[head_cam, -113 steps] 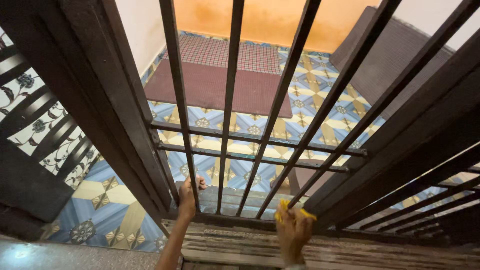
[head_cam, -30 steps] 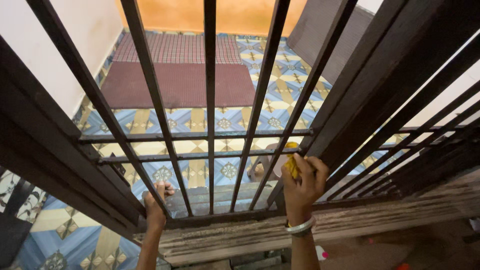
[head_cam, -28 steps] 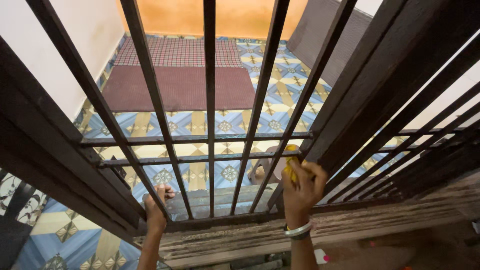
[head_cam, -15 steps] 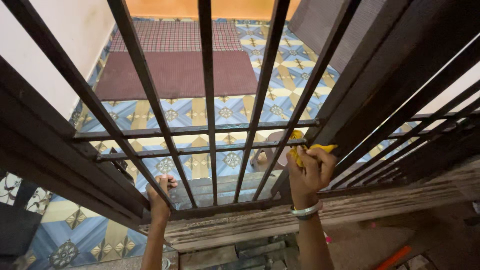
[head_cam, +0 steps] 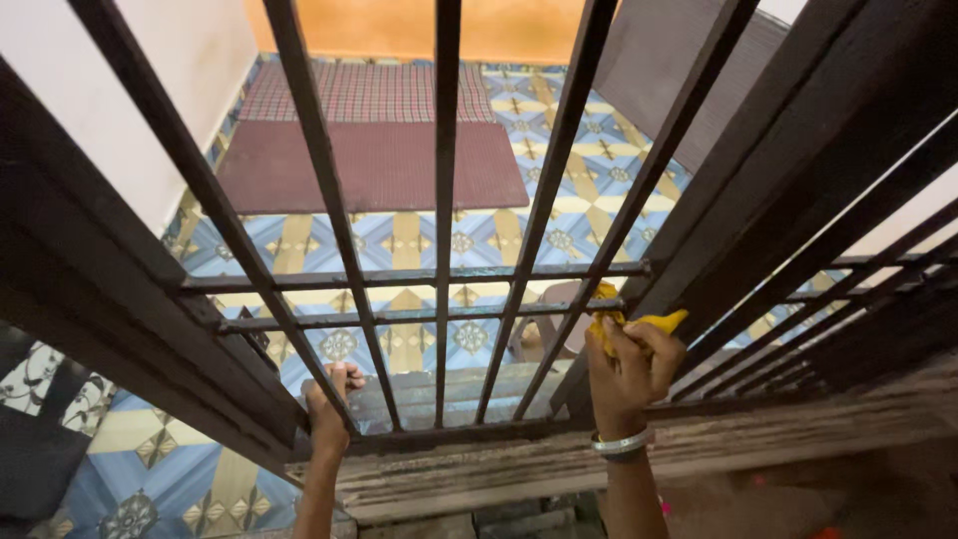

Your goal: The person wipes the bars and frame of a metal gate using a yellow cloth by hand.

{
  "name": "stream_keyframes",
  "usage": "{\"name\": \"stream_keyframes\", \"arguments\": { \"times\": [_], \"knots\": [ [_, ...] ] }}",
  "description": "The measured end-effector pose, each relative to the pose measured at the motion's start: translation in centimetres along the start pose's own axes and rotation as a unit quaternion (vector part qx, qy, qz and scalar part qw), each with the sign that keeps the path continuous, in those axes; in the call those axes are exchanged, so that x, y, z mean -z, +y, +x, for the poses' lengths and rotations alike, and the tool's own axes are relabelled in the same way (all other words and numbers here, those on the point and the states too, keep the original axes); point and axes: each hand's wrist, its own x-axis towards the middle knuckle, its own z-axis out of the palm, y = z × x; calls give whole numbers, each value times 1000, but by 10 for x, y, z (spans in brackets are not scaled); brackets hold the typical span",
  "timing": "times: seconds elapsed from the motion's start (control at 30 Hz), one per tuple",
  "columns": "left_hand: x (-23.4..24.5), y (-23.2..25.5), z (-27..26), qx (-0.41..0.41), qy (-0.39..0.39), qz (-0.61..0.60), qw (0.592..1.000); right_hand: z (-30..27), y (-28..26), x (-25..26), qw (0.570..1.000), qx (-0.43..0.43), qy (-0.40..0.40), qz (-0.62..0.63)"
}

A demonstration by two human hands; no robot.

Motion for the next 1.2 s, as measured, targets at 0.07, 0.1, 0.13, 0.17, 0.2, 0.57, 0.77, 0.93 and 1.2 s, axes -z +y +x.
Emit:
{"name": "stream_keyframes", "arguments": {
  "times": [0.07, 0.1, 0.13, 0.17, 0.2, 0.57, 0.77, 0.93, 1.2],
  "knots": [
    [2, -2, 2, 18, 1, -40, 999, -15, 2, -6, 999, -28, 0, 21],
    [1, -3, 1, 31, -1, -61, 998, -30, 2, -7, 998, -50, -10, 30],
    [0, -2, 2, 26, 2, -50, 998, -43, 3, -7, 996, -72, -19, 39],
    [2, 0, 1, 23, 4, -37, 999, -57, 2, -2, 997, -67, -28, 32],
    [1, 1, -1, 20, 6, -25, 999, -68, 0, 2, 997, -62, -38, 24],
    [4, -7, 2, 9, -3, 10, 1000, -29, 2, -3, 998, -10, -1, -69],
    [6, -18, 4, 33, -2, 16, 999, -106, 21, 18, 982, 38, -114, -145],
    [8, -28, 5, 49, -3, -12, 999, -80, 11, 13, 992, -6, -58, -116],
    [7, -14, 2, 63, 1, -28, 998, -76, 9, -1, 990, 27, -35, -135]
  ]
}}
